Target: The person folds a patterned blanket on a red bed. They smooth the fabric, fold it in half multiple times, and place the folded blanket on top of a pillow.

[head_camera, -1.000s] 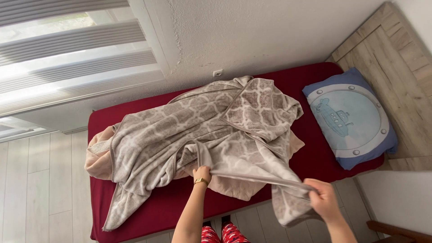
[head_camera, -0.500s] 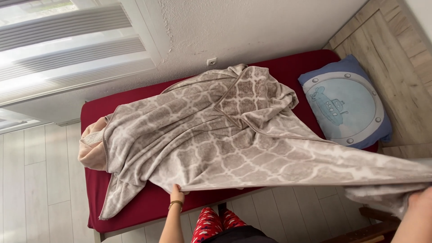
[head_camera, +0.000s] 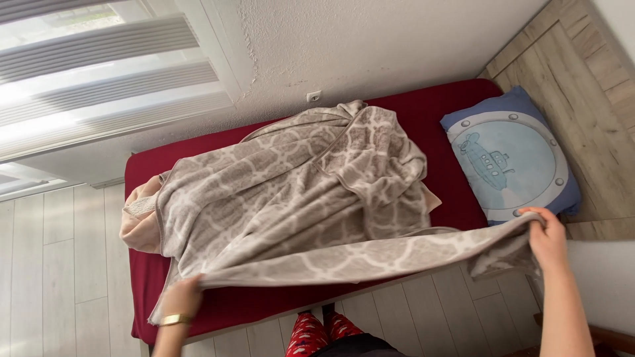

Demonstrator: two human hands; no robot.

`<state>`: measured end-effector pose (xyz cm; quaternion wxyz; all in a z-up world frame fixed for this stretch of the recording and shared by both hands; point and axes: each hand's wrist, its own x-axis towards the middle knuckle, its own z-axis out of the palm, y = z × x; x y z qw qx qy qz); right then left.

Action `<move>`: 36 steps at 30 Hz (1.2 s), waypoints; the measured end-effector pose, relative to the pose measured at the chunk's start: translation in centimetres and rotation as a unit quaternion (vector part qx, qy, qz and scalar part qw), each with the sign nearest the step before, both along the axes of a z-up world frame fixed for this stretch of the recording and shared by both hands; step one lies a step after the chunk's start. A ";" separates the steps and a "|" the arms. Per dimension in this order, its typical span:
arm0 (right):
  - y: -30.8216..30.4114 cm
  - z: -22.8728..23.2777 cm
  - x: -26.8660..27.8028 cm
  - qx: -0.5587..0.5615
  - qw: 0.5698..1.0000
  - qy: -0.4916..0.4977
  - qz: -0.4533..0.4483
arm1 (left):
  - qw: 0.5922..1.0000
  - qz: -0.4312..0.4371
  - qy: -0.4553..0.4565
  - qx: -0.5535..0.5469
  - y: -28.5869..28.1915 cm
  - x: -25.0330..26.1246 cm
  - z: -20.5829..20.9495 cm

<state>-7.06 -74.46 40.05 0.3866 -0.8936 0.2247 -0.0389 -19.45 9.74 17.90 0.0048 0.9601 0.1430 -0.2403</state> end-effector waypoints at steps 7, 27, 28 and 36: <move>7.7 -6.1 1.1 0.034 0.984 0.132 0.114 | 0.957 0.097 -0.123 0.243 18.8 4.8 8.0; 42.7 -13.4 -2.5 0.262 0.853 0.276 0.358 | 0.579 0.450 0.183 -0.655 -26.1 6.7 10.8; 42.1 -14.4 -2.0 0.262 0.853 0.276 0.357 | 0.579 0.450 0.184 -0.655 -26.5 6.0 9.0; 40.4 -22.2 2.3 0.076 0.875 0.323 0.353 | 0.780 0.341 -0.045 -0.523 -24.0 -1.7 -9.3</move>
